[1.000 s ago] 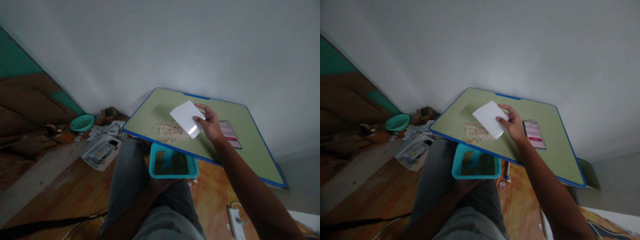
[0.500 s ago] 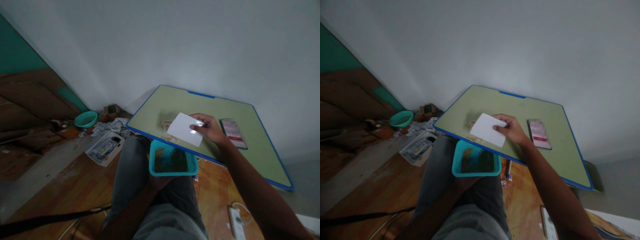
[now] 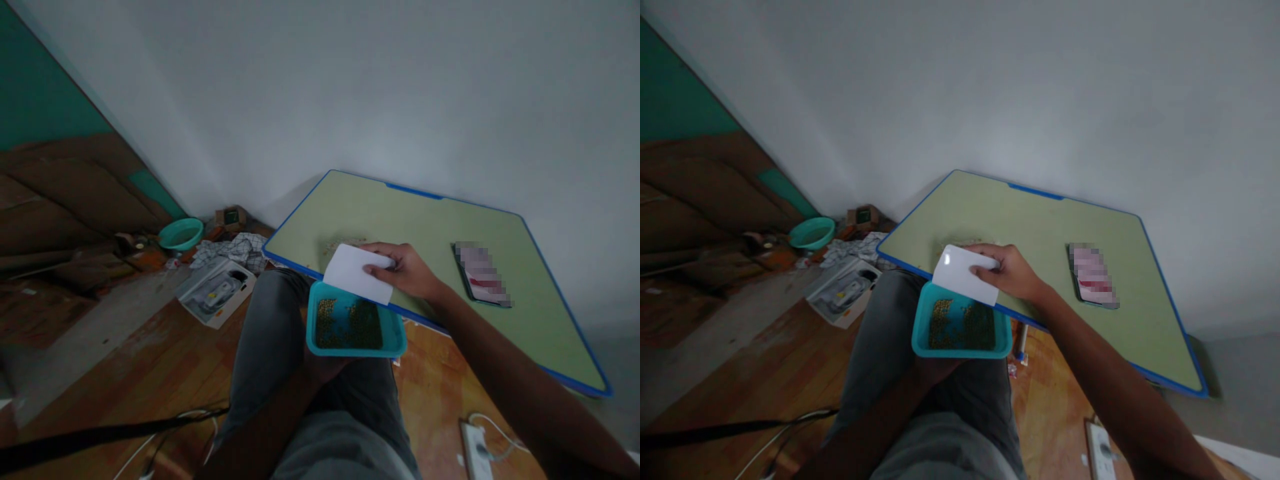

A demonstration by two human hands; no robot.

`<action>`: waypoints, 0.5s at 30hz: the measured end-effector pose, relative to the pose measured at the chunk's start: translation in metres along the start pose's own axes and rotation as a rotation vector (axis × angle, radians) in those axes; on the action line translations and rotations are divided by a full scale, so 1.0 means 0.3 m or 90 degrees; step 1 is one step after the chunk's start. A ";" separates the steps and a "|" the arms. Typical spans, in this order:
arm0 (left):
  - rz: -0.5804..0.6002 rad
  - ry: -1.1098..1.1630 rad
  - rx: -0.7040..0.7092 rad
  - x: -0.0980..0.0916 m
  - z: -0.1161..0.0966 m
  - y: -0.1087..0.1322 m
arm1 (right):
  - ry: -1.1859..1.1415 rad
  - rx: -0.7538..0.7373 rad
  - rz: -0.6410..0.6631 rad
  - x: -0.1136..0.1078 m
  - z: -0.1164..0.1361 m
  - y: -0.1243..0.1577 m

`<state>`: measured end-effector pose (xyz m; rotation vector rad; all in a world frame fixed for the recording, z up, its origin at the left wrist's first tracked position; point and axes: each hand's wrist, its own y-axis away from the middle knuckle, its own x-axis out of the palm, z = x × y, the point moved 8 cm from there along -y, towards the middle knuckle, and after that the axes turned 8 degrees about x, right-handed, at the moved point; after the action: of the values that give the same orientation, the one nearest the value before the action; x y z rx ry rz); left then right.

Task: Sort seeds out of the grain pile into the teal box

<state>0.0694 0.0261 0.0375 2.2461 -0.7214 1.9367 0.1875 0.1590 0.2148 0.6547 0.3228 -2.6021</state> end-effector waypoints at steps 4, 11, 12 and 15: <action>0.008 0.001 0.003 0.003 -0.008 0.002 | 0.027 0.004 -0.027 -0.011 -0.017 -0.012; 0.011 -0.002 0.020 0.020 -0.009 -0.008 | 0.070 0.028 -0.100 -0.074 -0.051 -0.014; 0.009 -0.002 0.024 0.016 -0.011 -0.007 | 0.077 0.031 -0.113 -0.086 -0.057 -0.012; 0.009 0.003 0.018 0.009 -0.013 0.000 | 0.081 0.044 -0.152 -0.121 -0.068 -0.007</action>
<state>0.0662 0.0267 0.0407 2.2584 -0.7158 1.9688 0.2234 0.1804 0.2154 0.8544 0.3711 -2.8140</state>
